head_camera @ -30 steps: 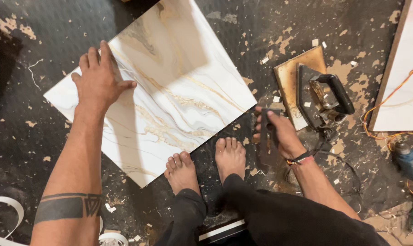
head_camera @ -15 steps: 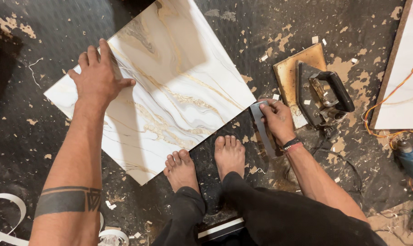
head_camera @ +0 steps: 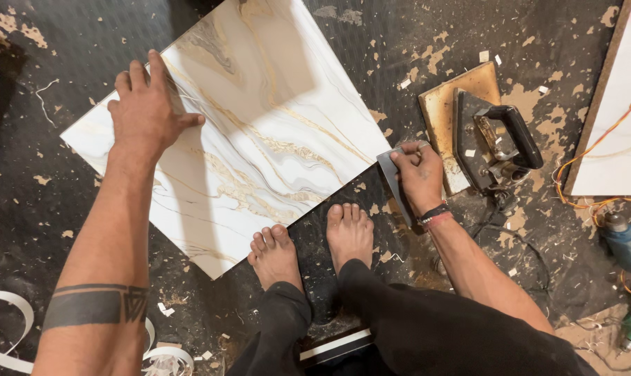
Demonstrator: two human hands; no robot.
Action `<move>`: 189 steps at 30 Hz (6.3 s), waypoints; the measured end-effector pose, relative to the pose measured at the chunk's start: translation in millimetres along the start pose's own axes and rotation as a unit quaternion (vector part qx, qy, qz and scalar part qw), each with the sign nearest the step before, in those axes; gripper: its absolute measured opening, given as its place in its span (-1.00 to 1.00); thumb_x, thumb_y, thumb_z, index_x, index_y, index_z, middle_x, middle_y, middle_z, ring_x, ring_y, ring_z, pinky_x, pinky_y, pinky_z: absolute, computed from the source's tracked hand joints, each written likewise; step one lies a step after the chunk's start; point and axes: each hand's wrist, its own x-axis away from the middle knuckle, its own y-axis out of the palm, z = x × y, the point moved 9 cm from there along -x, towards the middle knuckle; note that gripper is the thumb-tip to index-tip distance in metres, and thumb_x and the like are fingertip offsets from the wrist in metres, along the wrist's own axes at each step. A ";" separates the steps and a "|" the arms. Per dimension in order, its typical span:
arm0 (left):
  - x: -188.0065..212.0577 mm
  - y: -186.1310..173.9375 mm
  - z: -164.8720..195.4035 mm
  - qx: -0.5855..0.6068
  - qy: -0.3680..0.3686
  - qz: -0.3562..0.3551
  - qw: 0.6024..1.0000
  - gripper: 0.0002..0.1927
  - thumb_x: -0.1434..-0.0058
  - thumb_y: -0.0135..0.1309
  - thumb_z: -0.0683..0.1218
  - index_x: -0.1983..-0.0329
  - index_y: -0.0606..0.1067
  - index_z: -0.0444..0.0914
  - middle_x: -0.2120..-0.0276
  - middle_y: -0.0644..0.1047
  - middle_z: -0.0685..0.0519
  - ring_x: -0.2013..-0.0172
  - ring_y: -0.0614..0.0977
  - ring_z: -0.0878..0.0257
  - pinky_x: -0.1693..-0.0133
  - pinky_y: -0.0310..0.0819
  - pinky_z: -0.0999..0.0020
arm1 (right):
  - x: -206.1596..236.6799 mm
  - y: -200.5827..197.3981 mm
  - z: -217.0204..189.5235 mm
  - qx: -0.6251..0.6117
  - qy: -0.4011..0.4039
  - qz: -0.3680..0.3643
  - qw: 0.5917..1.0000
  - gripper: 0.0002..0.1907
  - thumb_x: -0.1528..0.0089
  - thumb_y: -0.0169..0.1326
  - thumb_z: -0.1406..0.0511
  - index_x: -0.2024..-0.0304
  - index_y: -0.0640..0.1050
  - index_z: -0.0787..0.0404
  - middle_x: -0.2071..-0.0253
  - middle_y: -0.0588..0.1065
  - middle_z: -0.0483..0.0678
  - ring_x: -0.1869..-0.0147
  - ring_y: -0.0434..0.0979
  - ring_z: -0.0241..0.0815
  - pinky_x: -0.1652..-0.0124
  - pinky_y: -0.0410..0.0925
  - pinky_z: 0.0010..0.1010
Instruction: The person kneels on the workshop floor and sands the edges of white marble-pattern foam boards using a sanding block, working along each edge and peeling off curled white edge-banding strips. They stack the finished boards aside and continue with the next board.
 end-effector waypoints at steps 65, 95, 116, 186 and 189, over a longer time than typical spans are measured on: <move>78.2 17.8 -63.0 0.220 -0.131 0.119 0.959 0.08 -0.08 0.42 -0.04 -0.47 0.01 -0.53 -0.42 0.14 -0.37 -0.32 0.22 -0.30 -0.27 0.19 -0.08 | -133.6 65.5 -147.3 0.280 -0.212 -0.032 0.936 -0.78 -0.20 0.30 0.20 0.15 0.70 0.14 0.21 0.65 0.02 0.17 0.67 -0.10 0.17 0.44 -0.29; 74.4 31.1 -67.7 0.204 -0.131 0.117 0.963 0.10 -0.09 0.42 0.00 -0.50 0.01 -0.47 -0.41 0.12 -0.43 -0.33 0.22 -0.29 -0.22 0.28 -0.12 | -173.1 96.3 -196.7 0.380 -0.343 -0.188 0.838 -0.77 -0.26 0.30 0.23 0.05 0.70 0.12 0.15 0.65 0.00 0.12 0.66 -0.11 0.08 0.46 -0.28; 79.9 30.7 -65.4 0.201 -0.108 0.152 0.962 0.08 -0.14 0.40 0.03 -0.52 0.01 -0.44 -0.44 0.12 -0.37 -0.36 0.19 -0.27 -0.26 0.21 -0.10 | -194.8 79.5 -200.2 0.495 -0.342 -0.172 0.780 -0.76 -0.33 0.20 0.17 -0.05 0.70 -0.05 0.11 0.66 -0.07 0.11 0.66 -0.05 0.10 0.46 -0.20; 97.7 38.3 -25.5 0.226 -0.124 0.202 0.945 -0.04 -0.03 0.36 -0.06 -0.43 0.14 -0.34 -0.41 0.09 -0.41 -0.31 0.25 -0.28 -0.20 0.19 -0.18 | 18.9 469.5 -303.0 0.457 -0.615 -0.291 0.573 -0.70 -0.02 0.27 0.37 0.19 0.75 0.02 0.39 0.63 -0.04 0.37 0.62 -0.04 0.39 0.43 -0.17; 98.4 35.9 -25.5 0.237 -0.117 0.216 0.940 -0.03 0.00 0.35 -0.06 -0.44 0.14 -0.34 -0.40 0.11 -0.39 -0.30 0.26 -0.28 -0.19 0.20 -0.17 | 37.5 482.6 -297.1 0.474 -0.702 -0.294 0.443 -0.72 -0.11 0.22 0.40 0.17 0.76 -0.03 0.36 0.64 -0.05 0.40 0.62 -0.07 0.40 0.44 -0.22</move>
